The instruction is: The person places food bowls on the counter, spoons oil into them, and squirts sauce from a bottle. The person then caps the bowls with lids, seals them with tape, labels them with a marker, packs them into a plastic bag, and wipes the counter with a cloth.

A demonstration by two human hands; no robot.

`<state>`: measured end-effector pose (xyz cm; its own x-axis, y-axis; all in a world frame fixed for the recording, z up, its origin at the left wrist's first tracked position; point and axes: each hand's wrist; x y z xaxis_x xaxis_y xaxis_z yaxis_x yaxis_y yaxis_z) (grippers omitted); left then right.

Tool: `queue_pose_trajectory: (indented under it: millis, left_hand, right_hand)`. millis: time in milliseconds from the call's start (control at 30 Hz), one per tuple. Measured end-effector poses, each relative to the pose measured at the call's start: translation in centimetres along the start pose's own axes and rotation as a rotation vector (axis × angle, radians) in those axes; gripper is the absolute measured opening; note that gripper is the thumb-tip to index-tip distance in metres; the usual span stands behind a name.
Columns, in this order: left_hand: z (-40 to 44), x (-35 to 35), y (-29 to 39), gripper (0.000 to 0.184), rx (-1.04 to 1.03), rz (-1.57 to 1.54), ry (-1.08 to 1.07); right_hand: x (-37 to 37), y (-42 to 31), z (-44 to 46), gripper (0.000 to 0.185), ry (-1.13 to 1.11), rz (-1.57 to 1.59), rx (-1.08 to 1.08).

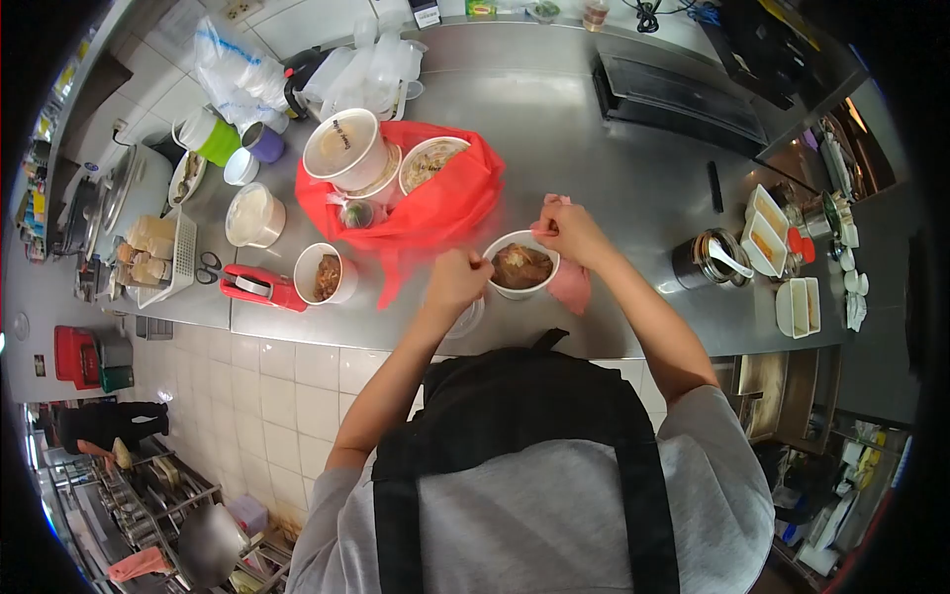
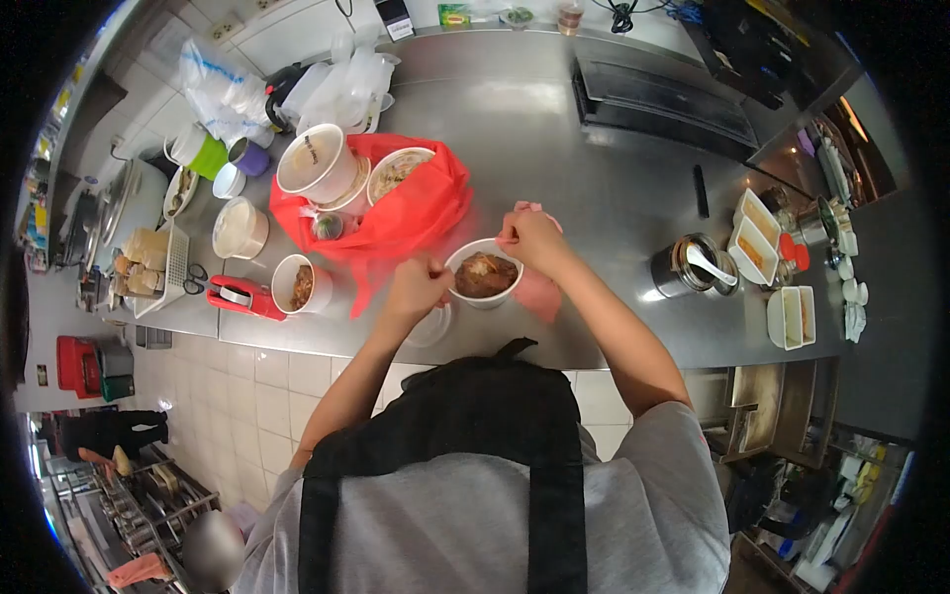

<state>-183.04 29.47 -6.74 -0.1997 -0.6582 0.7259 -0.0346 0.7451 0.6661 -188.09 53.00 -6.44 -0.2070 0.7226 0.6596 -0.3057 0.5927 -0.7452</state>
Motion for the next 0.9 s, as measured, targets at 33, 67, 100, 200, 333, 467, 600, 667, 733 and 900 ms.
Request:
queue_pose_trajectory:
  millis: [33,67,100,200,333,467,600,667,733,900]
  left_hand:
    - [-0.7,0.5,0.5,0.021,0.037,-0.006,-0.077]
    - [-0.9,0.7,0.9,0.021,-0.058,0.001,0.019]
    - [-0.5,0.8,1.5,0.021,-0.156,0.009,0.117]
    - [2.3,1.4,2.4,0.023,-0.327,-0.004,0.104]
    - [3.0,0.7,1.2,0.025,-0.335,0.179,0.173]
    - [0.7,0.5,-0.3,0.021,-0.075,0.078,0.138]
    - [-0.2,1.3,1.2,0.020,-0.194,0.031,0.153]
    - [1.6,1.7,1.8,0.020,-0.353,0.063,0.186]
    - [3.1,1.6,2.3,0.019,-0.471,0.101,0.110]
    - [2.9,0.1,1.2,0.014,-0.342,0.209,0.210]
  right_hand:
    - [0.1,-0.3,0.1,0.017,-0.028,0.022,0.038]
    - [0.0,-0.6,0.1,0.017,-0.058,0.046,0.074]
    - [0.1,-1.3,0.3,0.017,-0.074,0.023,0.102]
    - [-0.3,-3.5,2.1,0.016,-0.087,-0.029,0.206]
    - [-0.7,-3.5,2.7,0.016,-0.094,-0.064,0.123]
    - [0.4,-0.6,1.9,0.018,-0.080,0.030,0.041]
    - [0.6,0.3,2.0,0.018,-0.188,0.150,0.010]
    - [1.2,-2.0,2.6,0.017,-0.242,0.058,-0.057]
    - [0.8,-3.3,2.7,0.015,-0.226,-0.005,-0.086]
    - [0.8,-0.8,1.5,0.016,-0.139,-0.023,0.057]
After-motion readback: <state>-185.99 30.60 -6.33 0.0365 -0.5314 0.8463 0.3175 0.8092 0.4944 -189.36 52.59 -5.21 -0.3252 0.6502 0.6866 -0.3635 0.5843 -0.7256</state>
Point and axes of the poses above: each hand's wrist, its own z-axis towards the middle knuckle, its own x-axis out of the back of the hand, y = z × x, and after that the axes turned 5 degrees about z, right-handed
